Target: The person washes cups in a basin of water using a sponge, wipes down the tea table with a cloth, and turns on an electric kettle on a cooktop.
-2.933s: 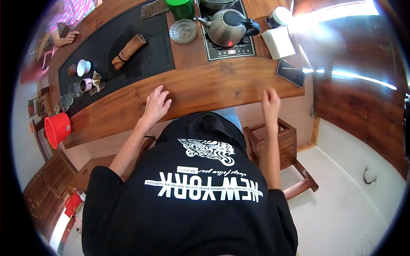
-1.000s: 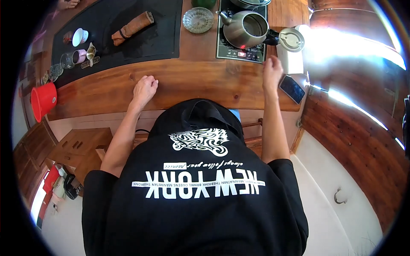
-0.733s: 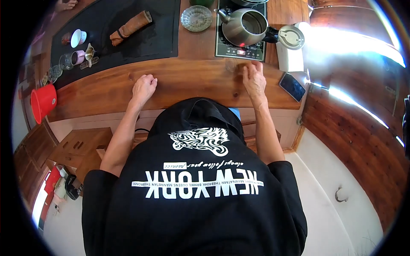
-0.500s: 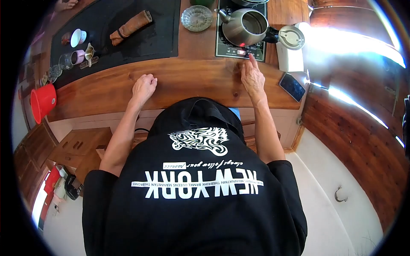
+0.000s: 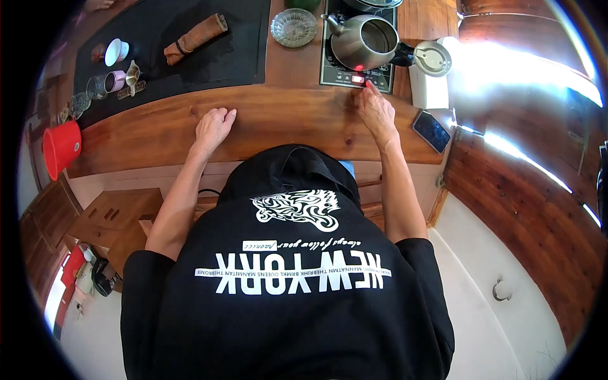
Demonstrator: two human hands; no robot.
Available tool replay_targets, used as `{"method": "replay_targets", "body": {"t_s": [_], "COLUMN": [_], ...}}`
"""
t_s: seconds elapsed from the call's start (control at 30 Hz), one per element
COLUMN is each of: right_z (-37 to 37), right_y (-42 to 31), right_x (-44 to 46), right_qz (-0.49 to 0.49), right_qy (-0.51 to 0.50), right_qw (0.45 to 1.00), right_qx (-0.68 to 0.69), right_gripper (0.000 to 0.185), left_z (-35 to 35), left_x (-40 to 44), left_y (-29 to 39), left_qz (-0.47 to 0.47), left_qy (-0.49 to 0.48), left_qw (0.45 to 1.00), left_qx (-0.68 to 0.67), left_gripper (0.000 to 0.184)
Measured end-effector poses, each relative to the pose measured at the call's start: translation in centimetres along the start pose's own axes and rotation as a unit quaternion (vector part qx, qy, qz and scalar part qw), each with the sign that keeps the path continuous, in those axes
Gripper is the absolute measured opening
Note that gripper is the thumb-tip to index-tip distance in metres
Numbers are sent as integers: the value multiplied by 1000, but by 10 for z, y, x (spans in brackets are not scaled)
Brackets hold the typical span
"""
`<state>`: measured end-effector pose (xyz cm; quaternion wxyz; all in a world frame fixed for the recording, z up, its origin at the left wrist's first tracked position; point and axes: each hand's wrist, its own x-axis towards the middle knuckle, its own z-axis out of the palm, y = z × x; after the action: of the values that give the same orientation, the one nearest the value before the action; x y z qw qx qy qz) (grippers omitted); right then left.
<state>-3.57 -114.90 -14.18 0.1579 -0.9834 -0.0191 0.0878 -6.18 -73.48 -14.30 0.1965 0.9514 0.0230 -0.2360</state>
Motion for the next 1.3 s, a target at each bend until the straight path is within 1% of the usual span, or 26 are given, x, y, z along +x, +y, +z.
{"method": "replay_targets", "body": {"t_s": [0.03, 0.1, 0.23, 0.3, 0.33, 0.43, 0.5, 0.87, 0.93, 1.03, 1.3], "right_z": [-1, -4, -9, -8, -8, -5, 0, 4, 4, 3, 6], "right_y": [-2, -5, -8, -4, -4, -2, -1, -1, -1, -1, -3], "right_x": [-1, -6, -15, -19, -20, -24, -26, -32, -32, -32, -41], "right_qz": [-2, 23, 21, 36, 37, 46, 13, 21, 18, 11, 38], "right_qy": [-1, 23, 33, 8, 8, 2, 69, 65, 67, 72, 69], "right_qw": [1000, 999, 999, 999, 999, 999, 997, 997, 997, 997, 996], "right_qx": [1, 24, 16, 19, 18, 15, 25, 35, 34, 31, 43], "right_gripper": [17, 17, 15, 25, 25, 24, 13, 15, 15, 15, 14], "left_z": [0, 0, 3, 5, 5, 4, 6, 10, 6, 4, 4], "left_x": [-1, -1, 0, 0, 1, 0, 1, 3, 3, 3, 3], "left_y": [0, -1, -5, -8, -8, -7, -10, -14, -9, -7, -8], "left_qz": [-3, -4, 7, 11, 15, 18, 23, 23, 0, -8, 2], "left_qy": [0, -3, 1, 3, 5, 6, 8, 6, -10, -17, -18], "left_qw": [1000, 1000, 1000, 1000, 1000, 1000, 1000, 1000, 999, 999, 999], "left_qx": [-4, 2, 3, 4, 4, 5, 5, 16, 30, 30, 30], "left_gripper": [40, 39, 37, 35, 34, 33, 32, 33, 33, 34, 35]}}
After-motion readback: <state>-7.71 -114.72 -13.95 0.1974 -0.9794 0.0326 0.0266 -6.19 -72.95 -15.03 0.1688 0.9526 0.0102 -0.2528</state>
